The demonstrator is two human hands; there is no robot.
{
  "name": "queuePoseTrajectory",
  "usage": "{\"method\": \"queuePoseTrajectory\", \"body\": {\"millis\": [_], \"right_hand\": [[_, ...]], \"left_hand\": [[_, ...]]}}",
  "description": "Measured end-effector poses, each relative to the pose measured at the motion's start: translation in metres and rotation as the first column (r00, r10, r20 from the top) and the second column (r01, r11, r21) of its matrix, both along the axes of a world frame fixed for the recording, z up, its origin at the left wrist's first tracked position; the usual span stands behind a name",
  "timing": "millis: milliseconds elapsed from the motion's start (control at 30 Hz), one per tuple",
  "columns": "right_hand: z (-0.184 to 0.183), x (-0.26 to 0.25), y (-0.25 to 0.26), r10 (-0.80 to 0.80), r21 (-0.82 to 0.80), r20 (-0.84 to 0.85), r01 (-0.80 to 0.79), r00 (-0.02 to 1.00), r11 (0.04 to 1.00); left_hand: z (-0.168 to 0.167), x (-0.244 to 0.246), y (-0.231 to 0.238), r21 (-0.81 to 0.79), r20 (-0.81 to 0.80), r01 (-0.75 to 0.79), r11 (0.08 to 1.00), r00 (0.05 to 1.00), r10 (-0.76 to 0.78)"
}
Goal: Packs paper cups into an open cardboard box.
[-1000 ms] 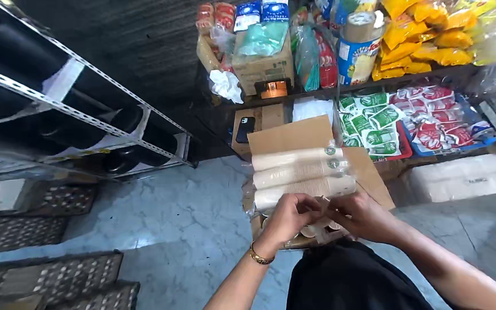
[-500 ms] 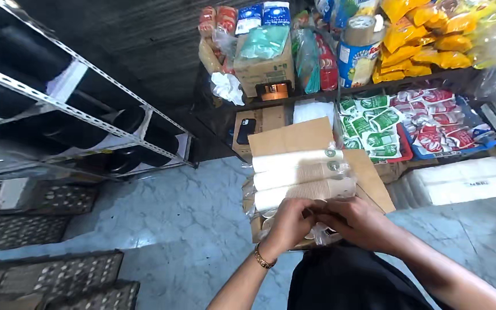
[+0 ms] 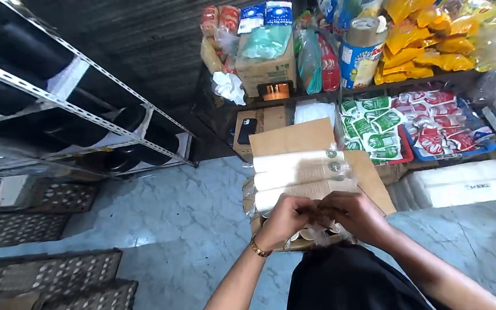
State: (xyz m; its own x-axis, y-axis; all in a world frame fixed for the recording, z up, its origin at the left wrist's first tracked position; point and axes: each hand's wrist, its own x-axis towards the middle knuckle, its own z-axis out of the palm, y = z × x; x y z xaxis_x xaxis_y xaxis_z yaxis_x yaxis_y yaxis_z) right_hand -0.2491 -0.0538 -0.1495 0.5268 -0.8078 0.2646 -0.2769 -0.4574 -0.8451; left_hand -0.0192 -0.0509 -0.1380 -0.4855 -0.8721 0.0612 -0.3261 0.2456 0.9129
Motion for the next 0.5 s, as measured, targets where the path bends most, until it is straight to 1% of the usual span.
{"method": "queuePoseTrajectory", "body": {"millis": [100, 200, 300, 400, 500], "right_hand": [[-0.003, -0.001, -0.003, 0.019, -0.007, 0.017, -0.019, 1.000, 1.000], [-0.003, -0.002, -0.005, 0.029, -0.035, 0.011, -0.028, 1.000, 0.999], [-0.007, 0.000, -0.006, -0.011, -0.150, -0.005, 0.010, 1.000, 0.989], [-0.015, 0.007, -0.001, -0.092, -0.313, -0.022, 0.081, 0.996, 0.946], [-0.021, 0.012, 0.003, -0.152, -0.379, -0.053, 0.121, 0.987, 0.917]], "left_hand": [[-0.002, 0.000, -0.002, 0.036, -0.072, 0.003, 0.999, 0.997, 0.000], [-0.004, 0.000, -0.004, 0.038, -0.130, 0.007, 0.999, 0.991, -0.002], [-0.005, -0.001, -0.005, 0.047, -0.146, 0.009, 0.999, 0.989, -0.002], [-0.008, -0.002, -0.005, 0.055, -0.189, -0.010, 0.998, 0.982, 0.020], [-0.010, -0.002, -0.004, 0.081, -0.209, -0.024, 0.996, 0.977, 0.040]]}}
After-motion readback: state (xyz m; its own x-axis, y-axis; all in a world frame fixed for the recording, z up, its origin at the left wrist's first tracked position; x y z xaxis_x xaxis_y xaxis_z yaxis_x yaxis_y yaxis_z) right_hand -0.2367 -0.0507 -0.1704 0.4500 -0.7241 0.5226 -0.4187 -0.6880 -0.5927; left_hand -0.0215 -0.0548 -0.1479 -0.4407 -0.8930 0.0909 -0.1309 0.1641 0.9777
